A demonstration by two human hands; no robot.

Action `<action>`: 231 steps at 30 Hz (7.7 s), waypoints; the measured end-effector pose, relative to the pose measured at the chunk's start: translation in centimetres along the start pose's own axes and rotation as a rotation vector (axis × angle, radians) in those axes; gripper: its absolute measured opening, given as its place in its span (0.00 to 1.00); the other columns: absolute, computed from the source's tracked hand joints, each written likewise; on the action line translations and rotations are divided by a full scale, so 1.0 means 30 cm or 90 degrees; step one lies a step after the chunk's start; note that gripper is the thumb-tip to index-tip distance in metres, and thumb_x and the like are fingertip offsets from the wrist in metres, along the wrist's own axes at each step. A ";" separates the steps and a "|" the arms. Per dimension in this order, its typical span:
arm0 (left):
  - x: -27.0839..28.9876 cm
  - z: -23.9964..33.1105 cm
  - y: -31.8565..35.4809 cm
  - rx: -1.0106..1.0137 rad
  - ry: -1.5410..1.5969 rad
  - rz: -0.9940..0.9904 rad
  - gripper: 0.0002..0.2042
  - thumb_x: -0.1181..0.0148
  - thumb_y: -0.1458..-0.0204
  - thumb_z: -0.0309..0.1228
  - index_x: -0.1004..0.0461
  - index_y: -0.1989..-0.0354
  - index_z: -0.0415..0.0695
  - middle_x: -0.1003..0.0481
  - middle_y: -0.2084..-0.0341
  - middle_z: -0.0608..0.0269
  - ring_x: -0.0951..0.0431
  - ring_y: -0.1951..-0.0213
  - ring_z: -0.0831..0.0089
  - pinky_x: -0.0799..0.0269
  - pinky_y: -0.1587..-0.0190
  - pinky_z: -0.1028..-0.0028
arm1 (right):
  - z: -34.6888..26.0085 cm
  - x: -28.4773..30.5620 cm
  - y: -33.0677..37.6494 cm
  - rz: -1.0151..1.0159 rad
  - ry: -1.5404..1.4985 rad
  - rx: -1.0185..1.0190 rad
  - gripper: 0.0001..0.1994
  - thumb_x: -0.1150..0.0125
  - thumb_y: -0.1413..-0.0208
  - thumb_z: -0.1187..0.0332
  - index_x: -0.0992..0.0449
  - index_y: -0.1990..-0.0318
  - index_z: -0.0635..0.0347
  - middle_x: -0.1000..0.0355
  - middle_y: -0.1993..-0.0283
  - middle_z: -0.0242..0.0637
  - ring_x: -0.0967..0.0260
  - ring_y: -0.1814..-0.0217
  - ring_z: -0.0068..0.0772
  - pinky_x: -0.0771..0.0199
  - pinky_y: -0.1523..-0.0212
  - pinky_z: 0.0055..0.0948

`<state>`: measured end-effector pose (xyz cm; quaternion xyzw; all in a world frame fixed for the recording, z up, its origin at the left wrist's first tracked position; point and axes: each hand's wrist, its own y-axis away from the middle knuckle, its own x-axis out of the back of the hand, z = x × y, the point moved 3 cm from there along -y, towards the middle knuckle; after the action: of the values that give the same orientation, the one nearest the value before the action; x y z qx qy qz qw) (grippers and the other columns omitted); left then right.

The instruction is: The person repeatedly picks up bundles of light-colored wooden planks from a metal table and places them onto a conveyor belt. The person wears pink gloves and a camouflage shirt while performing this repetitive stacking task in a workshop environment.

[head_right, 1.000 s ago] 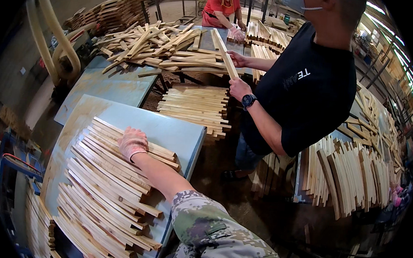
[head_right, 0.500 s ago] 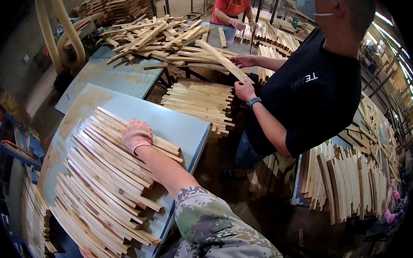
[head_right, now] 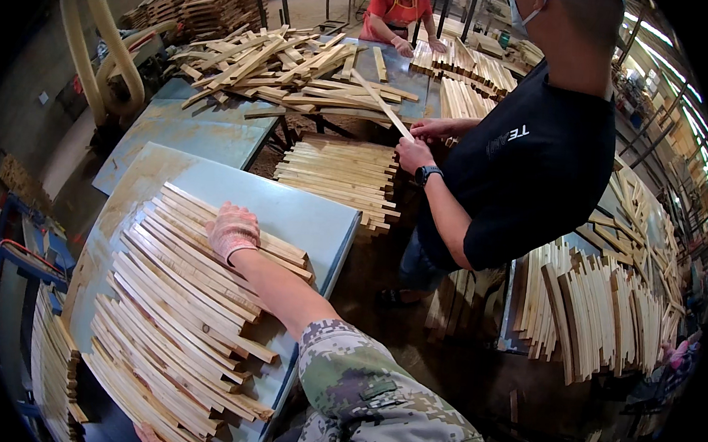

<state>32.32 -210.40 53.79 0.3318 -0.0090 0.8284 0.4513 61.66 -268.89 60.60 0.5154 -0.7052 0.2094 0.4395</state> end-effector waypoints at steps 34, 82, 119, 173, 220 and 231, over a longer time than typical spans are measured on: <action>-0.053 0.169 0.147 -0.094 -0.128 0.144 0.42 0.35 0.38 0.51 0.42 0.22 0.40 0.24 0.38 0.37 0.22 0.37 0.47 0.29 0.34 0.59 | 0.127 0.007 -0.246 -0.149 0.042 0.126 0.38 0.55 0.28 0.37 0.18 0.45 0.71 0.22 0.43 0.66 0.26 0.37 0.67 0.28 0.38 0.53; -0.464 0.100 0.150 0.002 -0.628 0.425 0.40 0.54 0.30 0.60 0.37 0.25 0.35 0.42 0.23 0.39 0.45 0.21 0.44 0.55 0.20 0.49 | 0.150 -0.046 -0.297 -0.356 0.026 0.300 0.34 0.34 0.42 0.40 0.16 0.53 0.71 0.16 0.55 0.57 0.17 0.48 0.53 0.20 0.46 0.47; -2.536 1.513 1.350 -0.475 0.123 -0.492 0.26 0.49 0.26 0.37 0.31 0.30 0.26 0.27 0.33 0.42 0.27 0.31 0.54 0.35 0.25 0.59 | 2.486 0.644 0.194 -0.410 -0.948 -0.149 0.32 0.40 0.27 0.56 0.38 0.21 0.57 0.24 0.47 0.33 0.29 0.51 0.30 0.26 0.48 0.30; -4.245 1.331 2.928 -0.310 -0.280 -1.054 0.31 0.40 0.32 0.44 0.32 0.27 0.38 0.28 0.30 0.51 0.29 0.28 0.60 0.36 0.27 0.67 | 4.177 1.427 0.080 0.069 -0.999 -0.569 0.19 0.36 0.30 0.62 0.26 0.39 0.63 0.27 0.55 0.36 0.31 0.63 0.27 0.29 0.66 0.26; -4.683 1.077 3.661 -0.577 -0.710 -1.211 0.31 0.42 0.35 0.50 0.25 0.33 0.37 0.23 0.36 0.42 0.26 0.32 0.50 0.35 0.28 0.62 | 4.768 1.773 0.042 0.275 -0.304 -0.618 0.40 0.33 0.38 0.54 0.40 0.20 0.54 0.32 0.27 0.61 0.35 0.24 0.59 0.35 0.25 0.45; -4.874 1.173 3.373 -0.219 -0.334 -1.044 0.24 0.37 0.35 0.38 0.23 0.36 0.34 0.18 0.46 0.59 0.20 0.47 0.69 0.27 0.39 0.71 | 4.850 1.828 -0.042 0.270 -0.162 -0.611 0.40 0.34 0.38 0.53 0.39 0.21 0.55 0.36 0.23 0.56 0.40 0.21 0.57 0.41 0.22 0.45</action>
<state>29.58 -389.86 28.47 0.3404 0.0041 0.1270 0.9317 -0.51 -408.04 29.70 0.1238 -0.8580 -0.1165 0.4847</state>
